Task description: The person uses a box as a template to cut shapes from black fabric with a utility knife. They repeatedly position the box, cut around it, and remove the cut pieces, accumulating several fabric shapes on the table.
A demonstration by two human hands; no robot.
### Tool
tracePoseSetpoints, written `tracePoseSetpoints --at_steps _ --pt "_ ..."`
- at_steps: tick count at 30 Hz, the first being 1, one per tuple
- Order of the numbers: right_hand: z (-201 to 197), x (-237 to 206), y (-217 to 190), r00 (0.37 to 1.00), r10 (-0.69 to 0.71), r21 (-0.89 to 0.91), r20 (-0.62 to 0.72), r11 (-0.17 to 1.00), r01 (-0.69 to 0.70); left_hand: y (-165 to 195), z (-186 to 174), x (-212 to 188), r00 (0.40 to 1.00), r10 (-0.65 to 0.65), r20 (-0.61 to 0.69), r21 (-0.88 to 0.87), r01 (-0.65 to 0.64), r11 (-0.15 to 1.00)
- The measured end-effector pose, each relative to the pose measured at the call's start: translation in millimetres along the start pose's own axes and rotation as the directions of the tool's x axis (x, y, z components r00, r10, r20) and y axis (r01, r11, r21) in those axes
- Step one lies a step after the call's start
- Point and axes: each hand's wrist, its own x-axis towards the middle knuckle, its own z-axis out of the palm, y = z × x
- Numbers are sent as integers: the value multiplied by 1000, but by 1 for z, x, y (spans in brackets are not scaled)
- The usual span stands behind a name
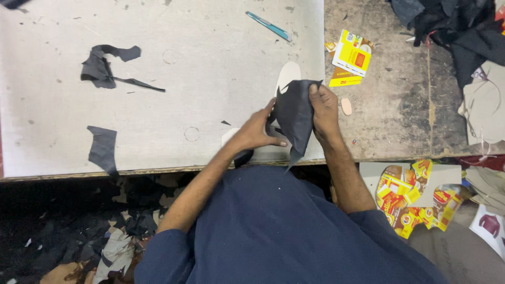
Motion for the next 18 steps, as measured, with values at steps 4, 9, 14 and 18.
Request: tracePoseSetpoints --at_steps 4,9,14,18 --pt "-34 -16 -31 993 -102 -111 -62 989 95 -7 32 16 971 -222 -91 96 231 968" --pt "-95 -54 -51 997 -81 -488 -12 871 65 -48 -21 45 873 479 -89 942 -83 326" --pt "-188 -96 -87 976 114 -541 -185 817 -198 -83 -142 34 802 214 -557 777 413 475" --pt "-252 -100 -81 974 74 -735 -213 644 -210 -87 -178 19 641 288 -711 688 552 471"
